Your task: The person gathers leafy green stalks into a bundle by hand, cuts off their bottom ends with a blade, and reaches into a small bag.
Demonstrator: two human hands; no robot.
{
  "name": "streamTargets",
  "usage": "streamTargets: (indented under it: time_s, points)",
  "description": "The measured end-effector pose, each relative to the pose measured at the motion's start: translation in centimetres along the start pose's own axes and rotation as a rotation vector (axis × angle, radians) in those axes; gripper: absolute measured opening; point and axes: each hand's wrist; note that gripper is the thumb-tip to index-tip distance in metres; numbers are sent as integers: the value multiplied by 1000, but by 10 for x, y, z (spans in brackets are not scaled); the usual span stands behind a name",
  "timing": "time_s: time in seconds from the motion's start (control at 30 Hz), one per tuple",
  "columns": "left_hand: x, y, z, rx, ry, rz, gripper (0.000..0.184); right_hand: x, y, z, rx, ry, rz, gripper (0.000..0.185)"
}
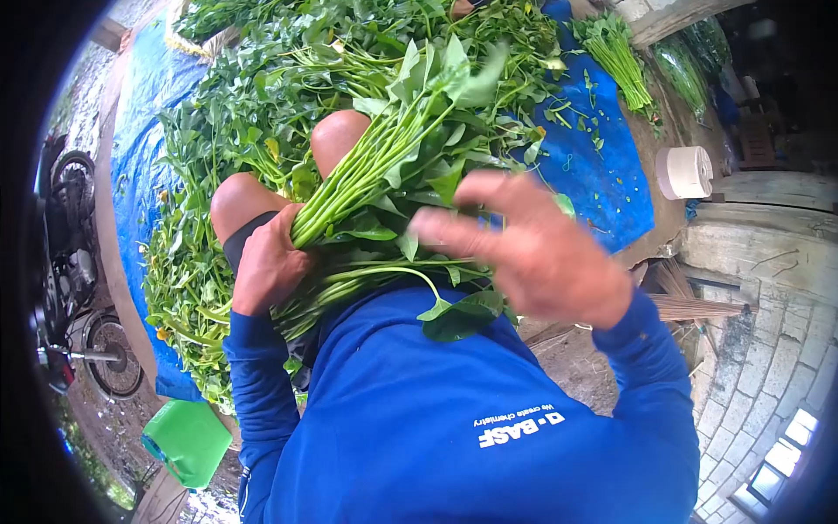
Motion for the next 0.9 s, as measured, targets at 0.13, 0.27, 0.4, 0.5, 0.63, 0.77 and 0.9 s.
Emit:
streamTargets:
  time_s: [0.13,0.27,0.4,0.5,0.63,0.77,0.9]
  points:
    - [2,-3,2,26,21,-21,45,-55,16,9,81,-405,-87,44]
    - [0,8,7,68,-42,40,46,-99,16,19,-949,-1307,455,9]
    - [-14,19,12,-79,-155,202,58,-160,49,70,-1285,-1632,262,15]
    - [-20,24,9,-167,-205,263,63,-115,67,118,-1237,-1587,176,34]
    - [-21,24,9,-168,-214,278,64,-15,27,164,-641,-642,665,62]
    - [-23,23,10,-183,-248,292,64,17,-73,18,21,-309,372,66]
    - [-19,27,10,-174,-224,263,63,-69,-103,2,234,42,-68,55]
Point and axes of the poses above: each hand's wrist, its own y-axis away from the middle knuckle, its own x-axis out of the back of the hand, z = x × y, and after that the axes turned 7 degrees about -y, right-handed
